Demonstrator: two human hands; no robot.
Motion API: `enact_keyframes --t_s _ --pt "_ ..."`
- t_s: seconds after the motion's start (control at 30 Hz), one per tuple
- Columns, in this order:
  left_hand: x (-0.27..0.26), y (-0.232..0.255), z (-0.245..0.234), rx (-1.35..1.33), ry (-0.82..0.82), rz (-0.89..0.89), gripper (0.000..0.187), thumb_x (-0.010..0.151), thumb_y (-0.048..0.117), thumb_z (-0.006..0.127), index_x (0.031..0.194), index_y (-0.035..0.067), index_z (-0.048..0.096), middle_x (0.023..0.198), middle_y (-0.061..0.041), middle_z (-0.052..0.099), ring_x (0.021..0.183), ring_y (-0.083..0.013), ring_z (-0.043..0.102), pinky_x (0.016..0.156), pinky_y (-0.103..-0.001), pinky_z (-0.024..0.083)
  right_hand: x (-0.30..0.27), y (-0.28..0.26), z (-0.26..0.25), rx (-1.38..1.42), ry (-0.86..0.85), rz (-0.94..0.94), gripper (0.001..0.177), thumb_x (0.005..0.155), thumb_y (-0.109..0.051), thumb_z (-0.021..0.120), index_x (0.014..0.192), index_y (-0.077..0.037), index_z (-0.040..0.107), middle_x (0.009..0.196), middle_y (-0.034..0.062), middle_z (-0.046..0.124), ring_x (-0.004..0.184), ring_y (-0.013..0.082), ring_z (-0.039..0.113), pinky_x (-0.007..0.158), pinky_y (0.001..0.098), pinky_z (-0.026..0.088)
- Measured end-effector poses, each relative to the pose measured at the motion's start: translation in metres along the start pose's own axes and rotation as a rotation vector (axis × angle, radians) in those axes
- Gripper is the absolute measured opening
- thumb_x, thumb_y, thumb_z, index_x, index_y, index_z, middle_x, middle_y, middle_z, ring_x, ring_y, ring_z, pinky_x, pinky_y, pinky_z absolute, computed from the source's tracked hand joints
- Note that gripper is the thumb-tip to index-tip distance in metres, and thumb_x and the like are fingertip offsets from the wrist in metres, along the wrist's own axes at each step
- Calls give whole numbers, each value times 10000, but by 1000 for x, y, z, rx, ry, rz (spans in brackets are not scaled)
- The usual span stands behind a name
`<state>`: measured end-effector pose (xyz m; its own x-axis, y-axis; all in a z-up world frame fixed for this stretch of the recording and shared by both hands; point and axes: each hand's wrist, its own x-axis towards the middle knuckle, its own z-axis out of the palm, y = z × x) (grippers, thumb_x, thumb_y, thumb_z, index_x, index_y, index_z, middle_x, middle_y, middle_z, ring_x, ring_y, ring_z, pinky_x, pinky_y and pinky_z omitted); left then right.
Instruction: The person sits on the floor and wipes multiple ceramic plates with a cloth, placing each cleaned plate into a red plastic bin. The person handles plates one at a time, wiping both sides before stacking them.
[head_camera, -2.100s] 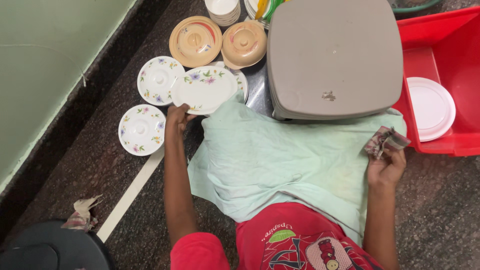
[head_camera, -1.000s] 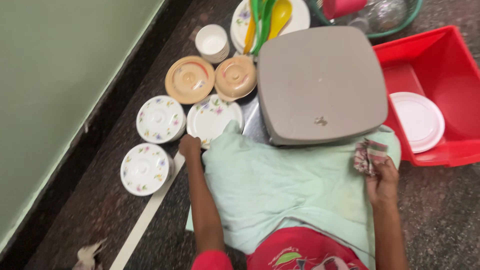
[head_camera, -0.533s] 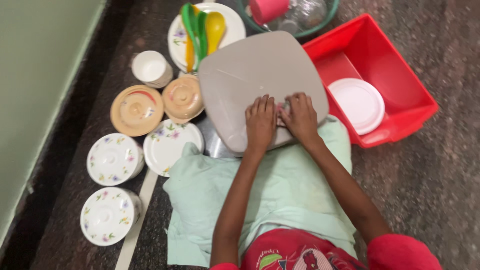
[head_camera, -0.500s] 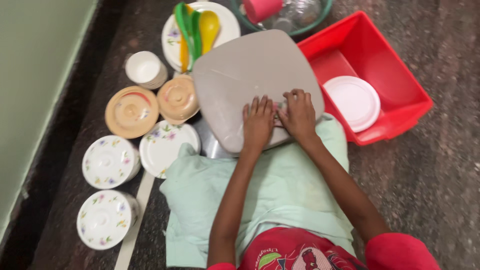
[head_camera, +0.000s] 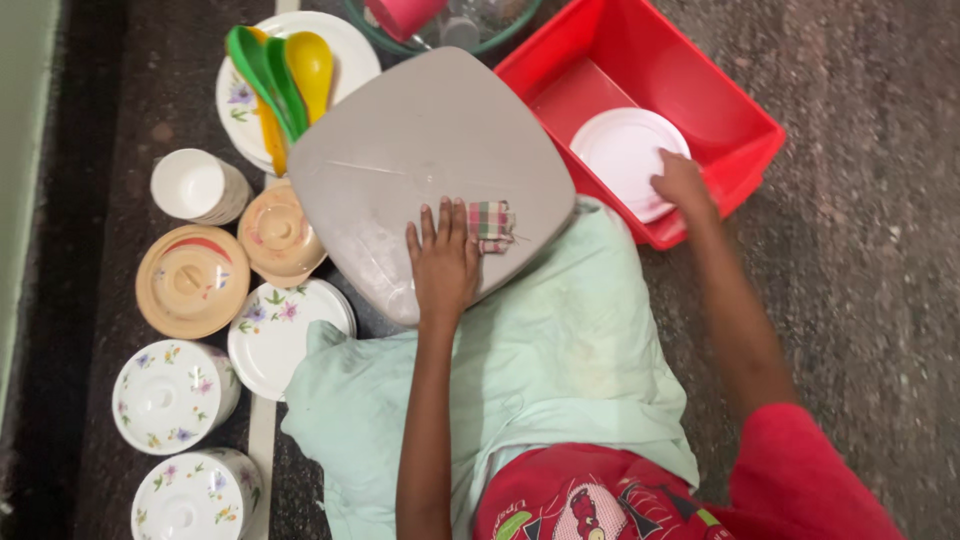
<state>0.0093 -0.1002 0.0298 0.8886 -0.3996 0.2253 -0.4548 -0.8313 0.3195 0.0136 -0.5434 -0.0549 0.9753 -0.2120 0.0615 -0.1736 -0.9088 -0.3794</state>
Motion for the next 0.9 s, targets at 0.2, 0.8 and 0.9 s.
enact_keyframes --t_s 0.2,0.8,0.9 --pt "1 3 -5 -35 -21 -45 537 1038 300 475 1536 101 459 1570 -146 463 1471 -398 354 1216 -576 189 46 38 20 214 -188 643 886 708 -328 917 1357 139 536 1289 314 673 1157 370 691 955 442 569" --pt "5 8 -15 -86 51 -47 501 1015 274 507 1483 97 539 1524 -121 537 1451 -377 407 1219 -545 221 29 53 57 -89 -152 984 945 682 -495 930 1391 -25 520 1418 190 593 1300 371 587 1007 488 538" --pt "3 6 -12 -90 63 -49 501 1019 279 505 1484 96 540 1526 -120 536 1453 -377 404 1219 -543 218 26 53 59 -46 -178 944 914 700 -478 917 1406 -35 541 1438 206 600 1312 362 610 1009 477 562"
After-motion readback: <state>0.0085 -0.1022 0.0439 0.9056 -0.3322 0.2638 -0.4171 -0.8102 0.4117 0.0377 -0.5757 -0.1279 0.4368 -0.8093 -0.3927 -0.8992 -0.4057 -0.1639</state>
